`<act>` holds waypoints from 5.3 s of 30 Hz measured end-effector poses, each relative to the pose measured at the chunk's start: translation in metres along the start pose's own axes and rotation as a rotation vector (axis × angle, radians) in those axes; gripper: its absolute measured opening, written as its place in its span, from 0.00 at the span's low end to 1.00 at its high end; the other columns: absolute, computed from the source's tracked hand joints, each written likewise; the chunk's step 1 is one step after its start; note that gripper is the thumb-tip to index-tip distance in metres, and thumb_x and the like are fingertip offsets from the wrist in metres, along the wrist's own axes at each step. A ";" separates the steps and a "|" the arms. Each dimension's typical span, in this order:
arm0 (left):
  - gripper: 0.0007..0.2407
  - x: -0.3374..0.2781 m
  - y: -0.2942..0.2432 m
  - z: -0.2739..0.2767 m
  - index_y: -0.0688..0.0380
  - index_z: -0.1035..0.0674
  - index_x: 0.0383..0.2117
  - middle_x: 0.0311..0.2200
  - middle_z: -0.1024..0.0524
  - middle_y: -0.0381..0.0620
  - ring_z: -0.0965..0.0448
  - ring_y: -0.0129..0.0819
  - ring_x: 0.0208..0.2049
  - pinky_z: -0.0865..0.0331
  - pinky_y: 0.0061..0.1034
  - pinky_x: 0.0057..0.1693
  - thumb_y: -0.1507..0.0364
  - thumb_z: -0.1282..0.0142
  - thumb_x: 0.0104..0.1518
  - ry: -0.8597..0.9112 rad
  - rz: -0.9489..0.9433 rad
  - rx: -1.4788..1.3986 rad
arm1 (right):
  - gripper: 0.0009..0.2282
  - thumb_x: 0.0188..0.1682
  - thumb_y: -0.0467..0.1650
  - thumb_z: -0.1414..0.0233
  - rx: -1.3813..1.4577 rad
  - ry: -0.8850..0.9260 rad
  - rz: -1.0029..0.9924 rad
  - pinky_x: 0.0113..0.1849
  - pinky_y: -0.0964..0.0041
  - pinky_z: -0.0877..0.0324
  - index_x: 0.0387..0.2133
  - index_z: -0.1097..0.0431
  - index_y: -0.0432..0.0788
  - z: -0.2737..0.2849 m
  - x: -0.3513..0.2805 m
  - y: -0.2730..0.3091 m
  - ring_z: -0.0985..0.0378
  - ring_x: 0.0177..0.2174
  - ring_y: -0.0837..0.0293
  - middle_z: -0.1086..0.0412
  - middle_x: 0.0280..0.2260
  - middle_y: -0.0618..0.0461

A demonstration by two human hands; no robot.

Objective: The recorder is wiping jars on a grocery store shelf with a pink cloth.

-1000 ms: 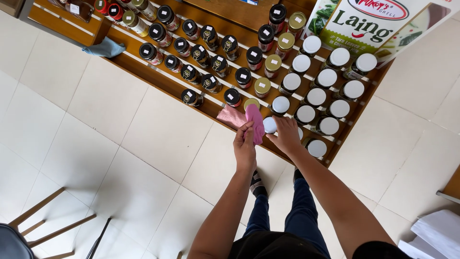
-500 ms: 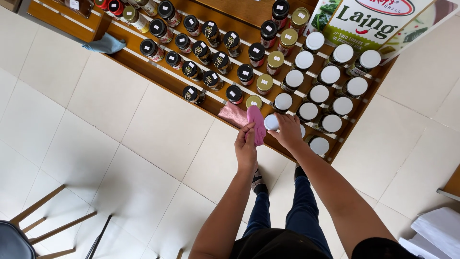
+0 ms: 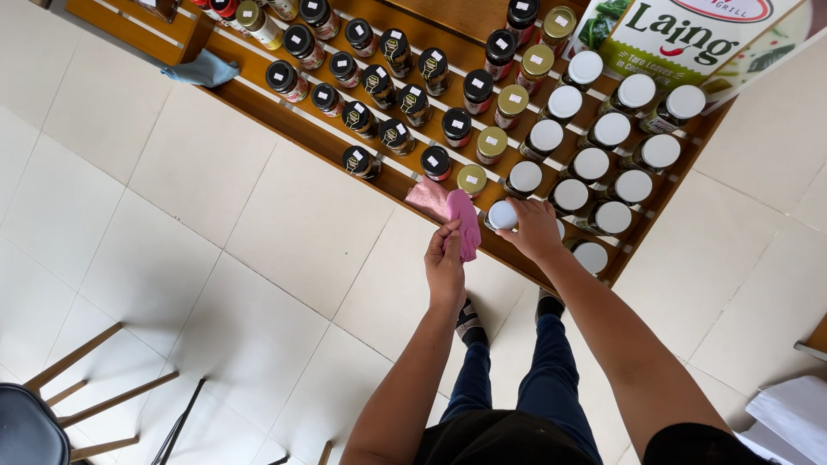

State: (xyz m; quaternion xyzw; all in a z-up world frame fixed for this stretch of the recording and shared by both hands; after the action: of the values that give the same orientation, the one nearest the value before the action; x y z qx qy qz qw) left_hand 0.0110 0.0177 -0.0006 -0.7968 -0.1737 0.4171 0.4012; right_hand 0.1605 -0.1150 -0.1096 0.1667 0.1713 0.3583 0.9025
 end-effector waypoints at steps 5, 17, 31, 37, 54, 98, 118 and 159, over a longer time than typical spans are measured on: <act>0.11 -0.001 0.000 0.007 0.64 0.23 0.52 0.43 0.23 0.44 0.26 0.24 0.40 0.31 0.20 0.46 0.73 0.53 0.68 -0.005 -0.016 0.011 | 0.37 0.36 0.45 0.33 -0.017 0.014 -0.066 0.58 0.42 0.45 0.59 0.36 0.45 0.013 0.001 0.013 0.32 0.55 0.47 0.29 0.52 0.47; 0.12 -0.007 -0.001 -0.014 0.64 0.23 0.53 0.43 0.22 0.42 0.27 0.22 0.39 0.32 0.19 0.47 0.73 0.51 0.67 0.061 0.004 0.056 | 0.22 0.49 0.35 0.43 0.392 -0.009 -0.313 0.53 0.53 0.31 0.58 0.31 0.46 0.069 -0.059 -0.034 0.27 0.54 0.49 0.28 0.54 0.50; 0.12 -0.002 0.009 0.002 0.64 0.24 0.52 0.44 0.22 0.43 0.24 0.22 0.41 0.30 0.19 0.47 0.73 0.53 0.67 0.012 0.026 0.031 | 0.33 0.38 0.46 0.36 0.011 0.012 -0.150 0.55 0.47 0.40 0.56 0.32 0.44 0.003 0.004 0.011 0.30 0.54 0.50 0.28 0.50 0.49; 0.12 0.000 0.005 0.009 0.65 0.22 0.52 0.41 0.23 0.44 0.27 0.24 0.37 0.31 0.21 0.44 0.73 0.52 0.68 0.003 0.016 0.038 | 0.32 0.39 0.45 0.36 -0.087 0.026 -0.149 0.56 0.45 0.42 0.57 0.32 0.46 0.008 0.009 0.004 0.29 0.52 0.49 0.29 0.51 0.49; 0.11 0.003 0.007 -0.015 0.64 0.22 0.52 0.42 0.23 0.44 0.28 0.24 0.39 0.32 0.19 0.46 0.73 0.51 0.68 0.049 -0.009 0.014 | 0.37 0.40 0.49 0.38 -0.058 0.048 -0.113 0.56 0.45 0.47 0.62 0.37 0.48 0.024 -0.014 -0.012 0.38 0.59 0.48 0.34 0.58 0.48; 0.11 -0.003 0.037 -0.109 0.63 0.22 0.52 0.44 0.22 0.41 0.25 0.20 0.43 0.31 0.16 0.50 0.73 0.51 0.68 0.132 -0.011 0.043 | 0.24 0.57 0.44 0.51 1.433 -0.111 -0.523 0.48 0.57 0.27 0.58 0.32 0.39 0.068 -0.017 -0.064 0.22 0.46 0.58 0.25 0.49 0.50; 0.27 0.035 0.052 -0.285 0.58 0.31 0.63 0.53 0.25 0.48 0.25 0.31 0.51 0.28 0.24 0.54 0.55 0.47 0.62 0.330 0.283 0.016 | 0.19 0.50 0.34 0.42 1.356 0.267 -0.442 0.46 0.67 0.28 0.52 0.28 0.37 0.186 0.026 -0.187 0.22 0.44 0.60 0.23 0.44 0.51; 0.27 -0.017 -0.057 -0.337 0.50 0.27 0.63 0.69 0.40 0.67 0.35 0.59 0.67 0.32 0.38 0.64 0.84 0.45 0.55 0.297 -0.934 0.989 | 0.30 0.40 0.30 0.36 0.944 -0.254 -0.347 0.45 0.63 0.26 0.60 0.33 0.37 0.301 0.014 -0.153 0.23 0.43 0.55 0.28 0.51 0.48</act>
State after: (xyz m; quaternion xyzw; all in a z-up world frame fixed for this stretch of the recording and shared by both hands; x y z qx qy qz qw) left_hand 0.2756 -0.1242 0.1644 -0.4107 -0.2311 0.1175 0.8741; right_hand 0.3889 -0.2639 0.0894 0.5671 0.2283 0.0642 0.7887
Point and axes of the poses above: each hand's wrist, its own x-axis towards the middle knuckle, its own z-axis out of the back of the hand, y = z × x, the point moved 3 cm from there along x, towards the middle knuckle
